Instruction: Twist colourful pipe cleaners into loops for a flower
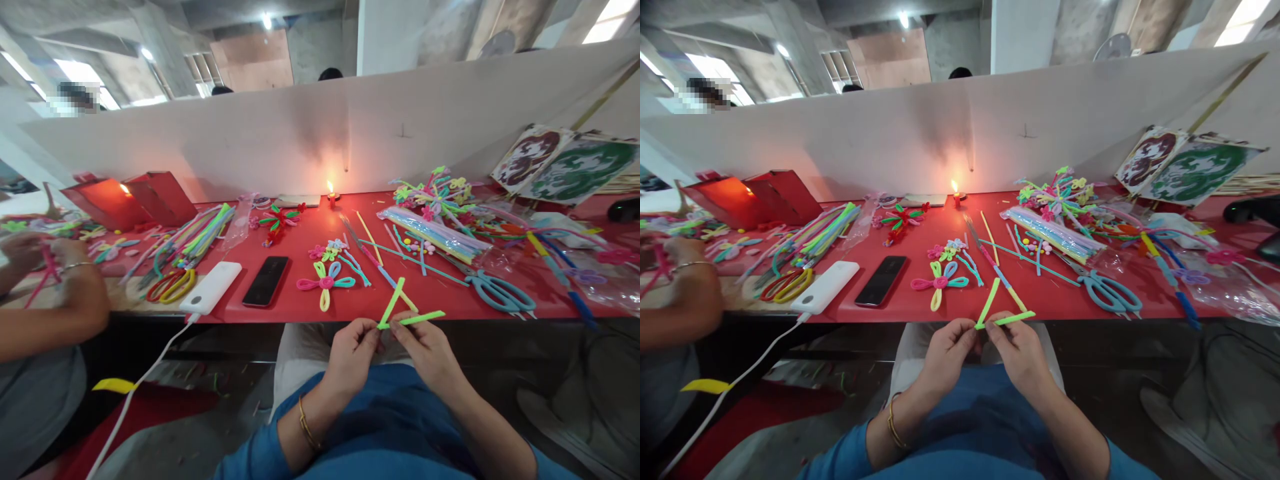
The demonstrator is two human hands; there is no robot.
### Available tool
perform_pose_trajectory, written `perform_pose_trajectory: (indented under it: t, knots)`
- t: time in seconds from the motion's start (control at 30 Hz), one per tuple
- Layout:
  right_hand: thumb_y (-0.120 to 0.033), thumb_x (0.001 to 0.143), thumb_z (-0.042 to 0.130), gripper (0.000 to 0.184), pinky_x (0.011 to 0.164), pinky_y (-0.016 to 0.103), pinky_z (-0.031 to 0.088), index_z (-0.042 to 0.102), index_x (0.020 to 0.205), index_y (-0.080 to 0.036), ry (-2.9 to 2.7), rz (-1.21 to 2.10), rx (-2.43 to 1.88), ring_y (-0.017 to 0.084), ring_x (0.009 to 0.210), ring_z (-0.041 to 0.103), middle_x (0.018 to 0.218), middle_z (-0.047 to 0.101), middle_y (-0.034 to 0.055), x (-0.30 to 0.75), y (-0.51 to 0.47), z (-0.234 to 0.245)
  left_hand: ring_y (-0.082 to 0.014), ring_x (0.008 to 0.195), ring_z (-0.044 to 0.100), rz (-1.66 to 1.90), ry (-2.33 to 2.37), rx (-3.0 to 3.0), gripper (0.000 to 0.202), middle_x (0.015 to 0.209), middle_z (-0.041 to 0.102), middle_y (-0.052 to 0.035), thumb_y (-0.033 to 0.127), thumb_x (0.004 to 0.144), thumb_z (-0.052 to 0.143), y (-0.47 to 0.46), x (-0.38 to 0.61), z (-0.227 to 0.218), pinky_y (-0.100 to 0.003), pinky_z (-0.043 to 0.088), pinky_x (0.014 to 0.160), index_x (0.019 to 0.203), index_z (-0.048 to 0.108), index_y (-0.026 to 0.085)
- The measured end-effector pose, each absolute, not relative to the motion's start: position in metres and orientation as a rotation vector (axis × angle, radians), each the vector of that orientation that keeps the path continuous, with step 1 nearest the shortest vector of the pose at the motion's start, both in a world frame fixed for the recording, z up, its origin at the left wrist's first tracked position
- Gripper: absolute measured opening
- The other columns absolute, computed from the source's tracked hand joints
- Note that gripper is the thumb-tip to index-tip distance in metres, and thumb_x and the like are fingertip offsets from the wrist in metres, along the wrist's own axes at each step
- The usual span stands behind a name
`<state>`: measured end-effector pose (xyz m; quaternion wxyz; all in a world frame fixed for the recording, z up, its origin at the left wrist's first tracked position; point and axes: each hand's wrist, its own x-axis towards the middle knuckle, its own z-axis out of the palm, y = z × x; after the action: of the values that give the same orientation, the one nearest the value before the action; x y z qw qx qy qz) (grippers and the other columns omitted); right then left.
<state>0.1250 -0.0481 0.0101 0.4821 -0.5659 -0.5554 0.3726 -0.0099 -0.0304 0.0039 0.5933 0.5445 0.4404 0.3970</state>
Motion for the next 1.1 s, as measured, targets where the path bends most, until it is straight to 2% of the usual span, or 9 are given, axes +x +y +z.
perform_pose_trajectory:
  t: [0.13, 0.33, 0.43, 0.53, 0.6, 0.77, 0.87, 0.97, 1.1]
  knots:
    - [-0.035, 0.078, 0.051, 0.022, 0.056, 0.025, 0.041, 0.056, 0.069, -0.016, -1.249, 1.004, -1.335, 0.013, 0.058, 0.050, 0.061, 0.055, 0.0003, 0.124, -0.047, 0.008, -0.0084, 0.049, 0.046, 0.873, 0.815, 0.981, 0.019, 0.051, 0.051, 0.0023, 0.031, 0.075, 0.054, -0.031, -0.009, 0.007, -0.022, 0.035, 0.054, 0.067, 0.052, 0.014]
    - [-0.036, 0.076, 0.056, 0.020, 0.054, 0.024, 0.044, 0.056, 0.076, -0.016, -1.046, 1.417, -1.160, 0.011, 0.054, 0.052, 0.059, 0.054, -0.0018, 0.124, -0.049, 0.005, -0.0093, 0.043, 0.048, 0.671, 0.614, 0.873, 0.025, 0.046, 0.052, 0.0018, 0.036, 0.065, 0.064, -0.031, -0.013, 0.010, -0.023, 0.036, 0.051, 0.065, 0.053, 0.013]
    - [-0.036, 0.075, 0.058, 0.023, 0.056, 0.025, 0.045, 0.056, 0.083, -0.015, -1.003, 1.428, -1.134, 0.012, 0.058, 0.055, 0.064, 0.057, -0.0001, 0.125, -0.050, 0.007, -0.0100, 0.046, 0.051, 0.622, 0.636, 0.912, 0.026, 0.049, 0.054, 0.0007, 0.037, 0.067, 0.062, -0.029, -0.015, 0.011, -0.023, 0.035, 0.051, 0.067, 0.054, 0.012]
    - [-0.036, 0.077, 0.053, 0.023, 0.049, 0.025, 0.044, 0.054, 0.087, -0.016, -1.055, 1.448, -1.132, 0.011, 0.049, 0.053, 0.062, 0.057, -0.0006, 0.126, -0.049, 0.010, -0.0109, 0.053, 0.052, 0.627, 0.710, 0.962, 0.028, 0.055, 0.057, -0.0013, 0.039, 0.069, 0.060, -0.028, -0.015, 0.012, -0.023, 0.036, 0.055, 0.069, 0.055, 0.012]
    - [-0.034, 0.078, 0.051, 0.020, 0.049, 0.026, 0.044, 0.053, 0.088, -0.017, -1.140, 1.389, -1.188, 0.012, 0.048, 0.052, 0.062, 0.058, -0.0007, 0.127, -0.048, 0.011, -0.0106, 0.056, 0.051, 0.648, 0.748, 0.963, 0.028, 0.058, 0.057, -0.0017, 0.040, 0.068, 0.061, -0.027, -0.015, 0.013, -0.023, 0.036, 0.058, 0.069, 0.055, 0.012]
    - [-0.028, 0.077, 0.051, 0.010, 0.067, 0.030, 0.046, 0.055, 0.076, -0.019, -1.463, 0.846, -1.374, 0.017, 0.074, 0.057, 0.084, 0.060, 0.0055, 0.127, -0.047, 0.008, -0.0085, 0.056, 0.044, 0.728, 0.830, 0.921, 0.023, 0.060, 0.052, 0.0009, 0.036, 0.068, 0.058, -0.028, -0.011, 0.014, -0.022, 0.032, 0.056, 0.070, 0.054, 0.014]
    - [-0.027, 0.079, 0.049, 0.011, 0.072, 0.031, 0.044, 0.055, 0.072, -0.020, -1.570, 0.674, -1.381, 0.019, 0.078, 0.056, 0.082, 0.061, 0.0058, 0.126, -0.048, 0.008, -0.0080, 0.053, 0.039, 0.768, 0.882, 0.935, 0.019, 0.058, 0.044, 0.0034, 0.034, 0.071, 0.053, -0.031, -0.007, 0.012, -0.021, 0.030, 0.052, 0.068, 0.050, 0.015]
    - [-0.028, 0.079, 0.048, 0.013, 0.071, 0.030, 0.043, 0.057, 0.074, -0.019, -1.575, 0.714, -1.364, 0.018, 0.077, 0.056, 0.081, 0.062, 0.0057, 0.126, -0.048, 0.010, -0.0068, 0.051, 0.030, 0.853, 0.912, 0.990, 0.021, 0.056, 0.036, 0.0054, 0.036, 0.075, 0.050, -0.033, -0.005, 0.007, -0.020, 0.024, 0.048, 0.067, 0.047, 0.016]
    - [-0.030, 0.080, 0.048, 0.017, 0.067, 0.028, 0.044, 0.059, 0.080, -0.017, -1.440, 1.036, -1.283, 0.017, 0.071, 0.057, 0.077, 0.063, 0.0044, 0.127, -0.048, 0.011, -0.0067, 0.049, 0.025, 0.906, 0.873, 1.038, 0.028, 0.053, 0.032, 0.0061, 0.041, 0.078, 0.047, -0.036, -0.006, 0.004, -0.022, 0.019, 0.047, 0.067, 0.048, 0.015]
